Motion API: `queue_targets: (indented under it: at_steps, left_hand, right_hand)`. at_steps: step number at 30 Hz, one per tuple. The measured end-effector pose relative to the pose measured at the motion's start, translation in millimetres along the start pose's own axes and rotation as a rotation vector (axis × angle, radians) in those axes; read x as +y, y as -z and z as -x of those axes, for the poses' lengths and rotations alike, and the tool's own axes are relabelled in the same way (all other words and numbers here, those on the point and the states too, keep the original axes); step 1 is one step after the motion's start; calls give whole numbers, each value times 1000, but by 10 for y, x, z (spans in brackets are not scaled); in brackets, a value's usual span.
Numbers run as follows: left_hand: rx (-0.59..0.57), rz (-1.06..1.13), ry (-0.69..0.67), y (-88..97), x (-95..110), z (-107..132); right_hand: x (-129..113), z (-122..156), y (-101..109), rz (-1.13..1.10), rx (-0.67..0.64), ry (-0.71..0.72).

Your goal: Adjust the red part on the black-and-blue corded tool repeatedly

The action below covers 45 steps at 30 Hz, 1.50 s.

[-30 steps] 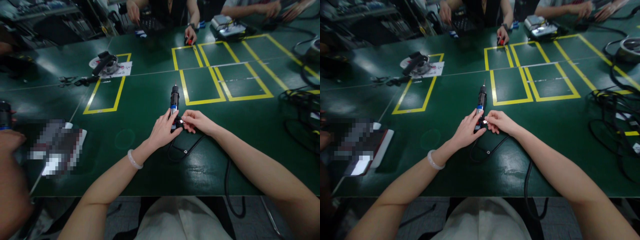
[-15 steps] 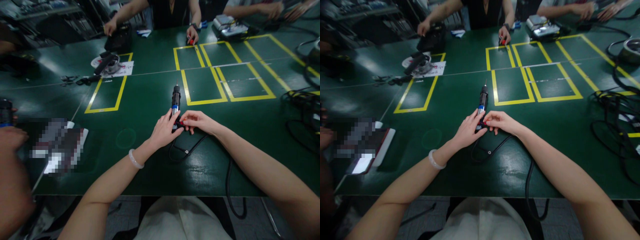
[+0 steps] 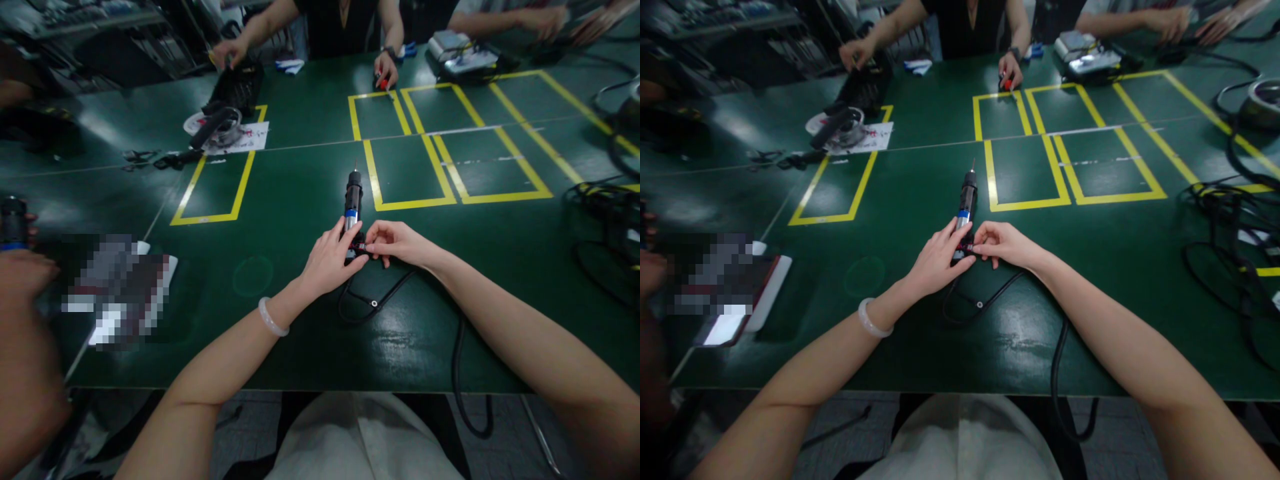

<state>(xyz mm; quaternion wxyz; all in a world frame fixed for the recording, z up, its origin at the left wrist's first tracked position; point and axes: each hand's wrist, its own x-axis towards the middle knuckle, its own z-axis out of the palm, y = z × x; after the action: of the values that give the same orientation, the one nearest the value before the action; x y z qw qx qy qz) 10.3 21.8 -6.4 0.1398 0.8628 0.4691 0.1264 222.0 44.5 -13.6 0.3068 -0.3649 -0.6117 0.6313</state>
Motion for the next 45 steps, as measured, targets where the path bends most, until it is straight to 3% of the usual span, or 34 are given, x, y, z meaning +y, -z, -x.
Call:
queue_targets:
  at_steps: [18, 23, 29, 36, 45]
  left_hand:
    - [-9, -42, 67, 0, 95, -97]
    - [34, -90, 73, 22, 129, -137]
    - [42, -125, 61, 106, 56, -102]
    - [19, -119, 157, 289, -368, 100]
    - [93, -219, 405, 660, -1466, 253]
  right_hand:
    - [3, 3, -90, -23, 77, 15]
    - [-2, -6, -66, -28, 61, 8]
    - [-5, -24, -1, 5, 136, -10]
    - [11, -35, 68, 3, 171, -25]
    - [22, -30, 50, 4, 176, -27]
